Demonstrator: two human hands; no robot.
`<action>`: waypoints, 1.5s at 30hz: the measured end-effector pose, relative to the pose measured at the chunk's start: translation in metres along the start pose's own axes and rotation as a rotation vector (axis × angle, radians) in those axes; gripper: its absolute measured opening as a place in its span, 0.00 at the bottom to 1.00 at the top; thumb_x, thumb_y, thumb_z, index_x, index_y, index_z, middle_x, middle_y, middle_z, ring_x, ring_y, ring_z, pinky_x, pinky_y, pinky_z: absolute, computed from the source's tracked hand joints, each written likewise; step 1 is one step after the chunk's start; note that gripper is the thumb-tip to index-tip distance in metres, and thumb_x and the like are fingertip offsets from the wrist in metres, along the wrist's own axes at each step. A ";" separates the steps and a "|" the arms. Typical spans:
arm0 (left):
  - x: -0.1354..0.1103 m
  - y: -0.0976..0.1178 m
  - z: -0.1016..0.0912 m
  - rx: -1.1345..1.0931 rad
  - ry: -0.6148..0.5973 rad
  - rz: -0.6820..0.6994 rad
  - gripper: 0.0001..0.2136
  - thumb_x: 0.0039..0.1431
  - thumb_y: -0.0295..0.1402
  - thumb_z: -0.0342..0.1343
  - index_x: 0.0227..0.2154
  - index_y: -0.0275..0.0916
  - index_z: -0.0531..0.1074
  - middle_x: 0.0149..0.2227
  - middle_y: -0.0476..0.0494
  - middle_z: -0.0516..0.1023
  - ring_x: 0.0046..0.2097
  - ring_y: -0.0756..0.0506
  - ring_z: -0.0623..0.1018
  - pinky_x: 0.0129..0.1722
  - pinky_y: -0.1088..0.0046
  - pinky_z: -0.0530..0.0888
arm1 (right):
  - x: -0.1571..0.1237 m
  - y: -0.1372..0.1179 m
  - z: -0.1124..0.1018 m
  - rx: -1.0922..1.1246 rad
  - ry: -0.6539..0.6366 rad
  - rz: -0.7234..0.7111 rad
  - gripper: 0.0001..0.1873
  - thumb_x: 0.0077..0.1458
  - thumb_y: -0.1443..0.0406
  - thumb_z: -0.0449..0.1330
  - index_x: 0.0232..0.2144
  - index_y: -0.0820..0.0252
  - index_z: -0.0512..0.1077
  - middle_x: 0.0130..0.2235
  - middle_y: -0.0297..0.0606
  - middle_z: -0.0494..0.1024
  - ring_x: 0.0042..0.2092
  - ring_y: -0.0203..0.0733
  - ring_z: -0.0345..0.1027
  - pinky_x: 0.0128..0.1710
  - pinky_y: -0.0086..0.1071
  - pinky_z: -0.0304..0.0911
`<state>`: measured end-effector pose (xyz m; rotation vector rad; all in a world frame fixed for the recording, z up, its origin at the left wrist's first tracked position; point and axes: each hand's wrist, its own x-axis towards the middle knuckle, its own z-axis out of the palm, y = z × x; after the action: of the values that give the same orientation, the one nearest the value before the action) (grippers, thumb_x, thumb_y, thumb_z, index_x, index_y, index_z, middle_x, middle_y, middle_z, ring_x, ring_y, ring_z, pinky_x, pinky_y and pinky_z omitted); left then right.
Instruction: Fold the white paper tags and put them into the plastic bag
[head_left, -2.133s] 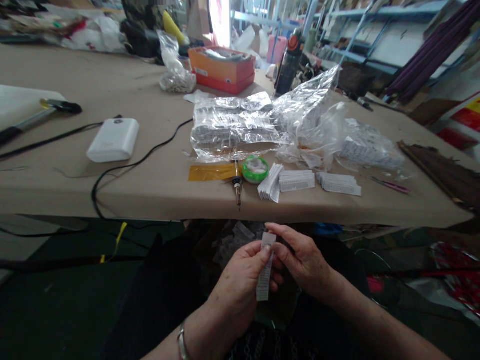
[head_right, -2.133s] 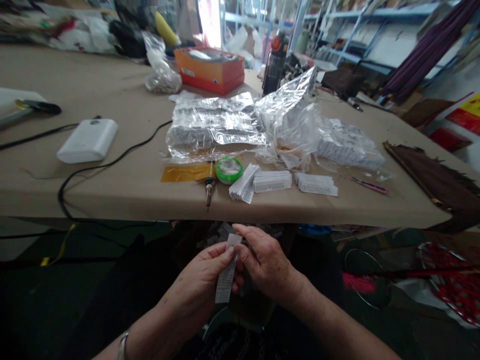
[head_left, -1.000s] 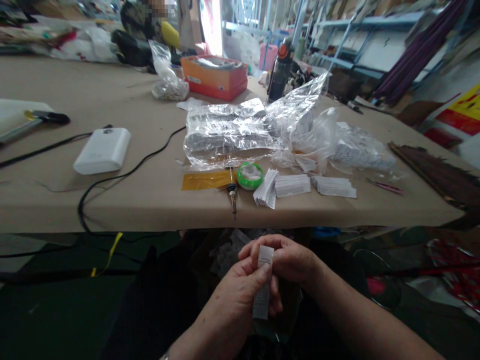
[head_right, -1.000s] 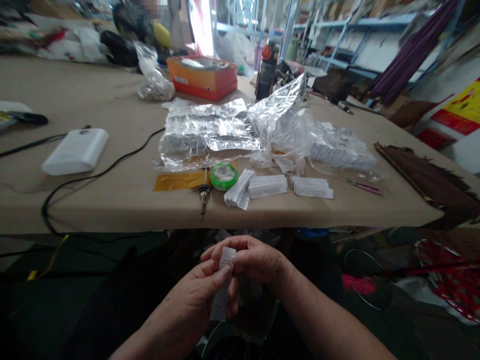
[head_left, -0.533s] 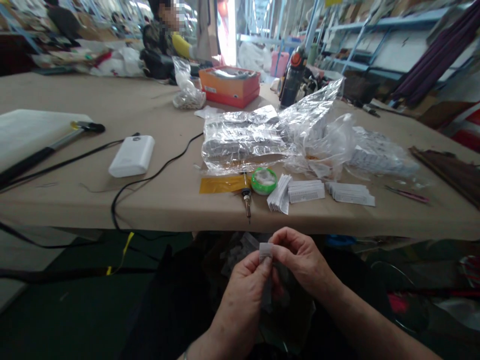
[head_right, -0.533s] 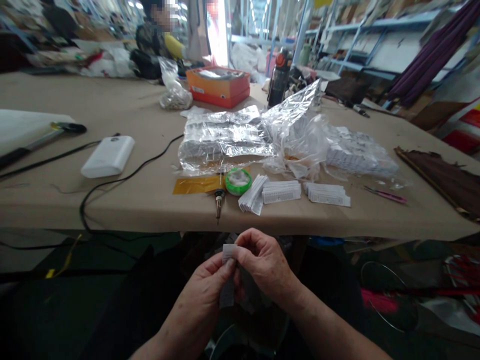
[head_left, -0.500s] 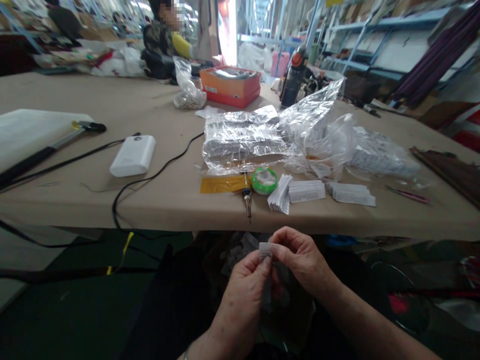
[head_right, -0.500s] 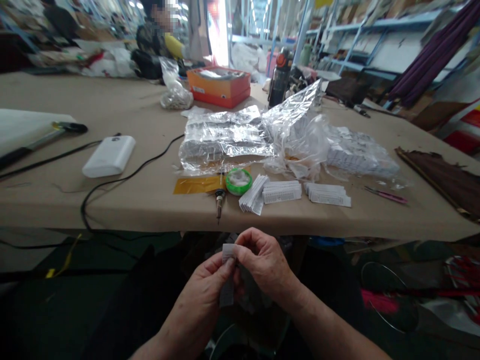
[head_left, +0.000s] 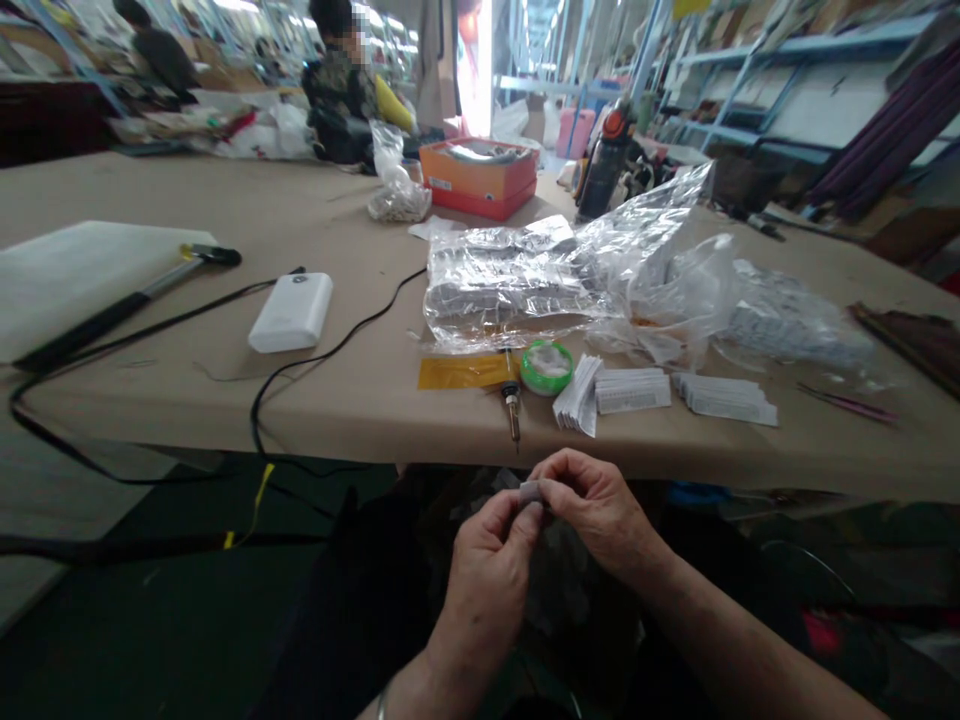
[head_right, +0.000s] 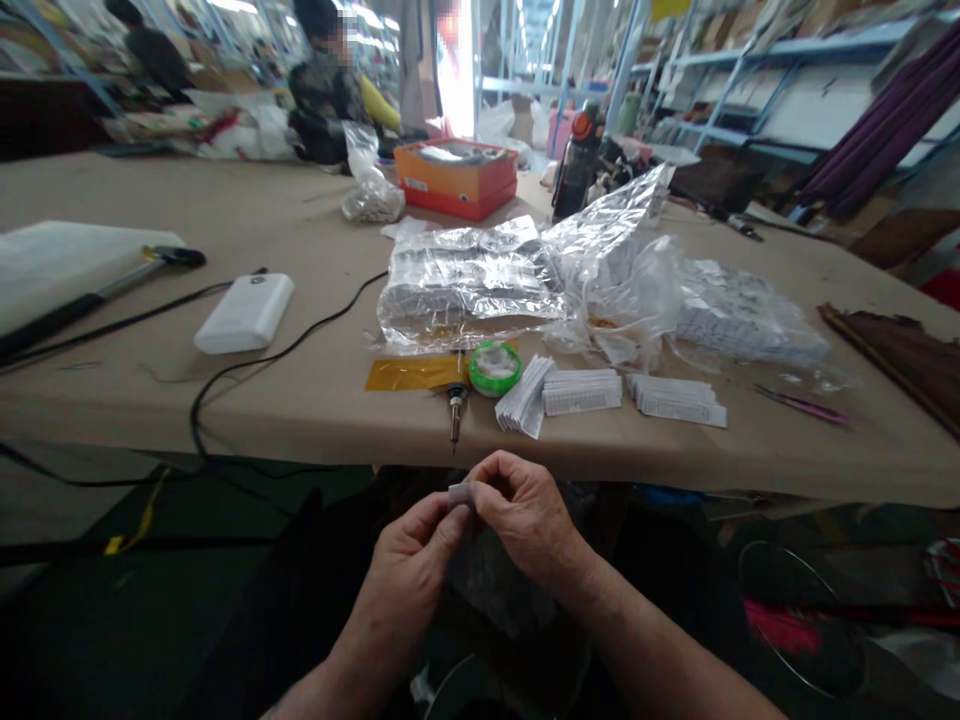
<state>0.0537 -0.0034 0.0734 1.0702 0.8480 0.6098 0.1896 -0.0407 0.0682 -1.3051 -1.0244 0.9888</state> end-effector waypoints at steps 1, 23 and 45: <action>0.002 0.002 -0.003 0.052 0.034 0.027 0.09 0.55 0.37 0.59 0.34 0.36 0.77 0.33 0.45 0.77 0.33 0.48 0.73 0.33 0.77 0.68 | 0.002 0.000 0.000 -0.021 0.004 -0.020 0.09 0.55 0.61 0.59 0.29 0.63 0.70 0.31 0.36 0.71 0.31 0.36 0.63 0.30 0.25 0.60; 0.028 0.012 -0.018 0.389 0.179 0.331 0.06 0.58 0.33 0.55 0.31 0.38 0.76 0.28 0.50 0.77 0.30 0.51 0.74 0.30 0.81 0.68 | 0.023 0.002 0.006 -0.280 0.070 -0.178 0.08 0.57 0.63 0.56 0.29 0.62 0.70 0.26 0.31 0.68 0.28 0.35 0.59 0.29 0.25 0.56; 0.029 0.006 -0.022 0.389 0.161 0.373 0.06 0.58 0.32 0.55 0.30 0.39 0.76 0.28 0.51 0.77 0.30 0.52 0.74 0.31 0.83 0.68 | 0.015 0.002 0.008 -0.251 0.043 -0.239 0.08 0.61 0.64 0.57 0.30 0.62 0.70 0.27 0.29 0.69 0.29 0.32 0.61 0.29 0.22 0.56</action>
<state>0.0507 0.0326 0.0648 1.5695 0.9373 0.8742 0.1863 -0.0243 0.0667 -1.3619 -1.2686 0.6648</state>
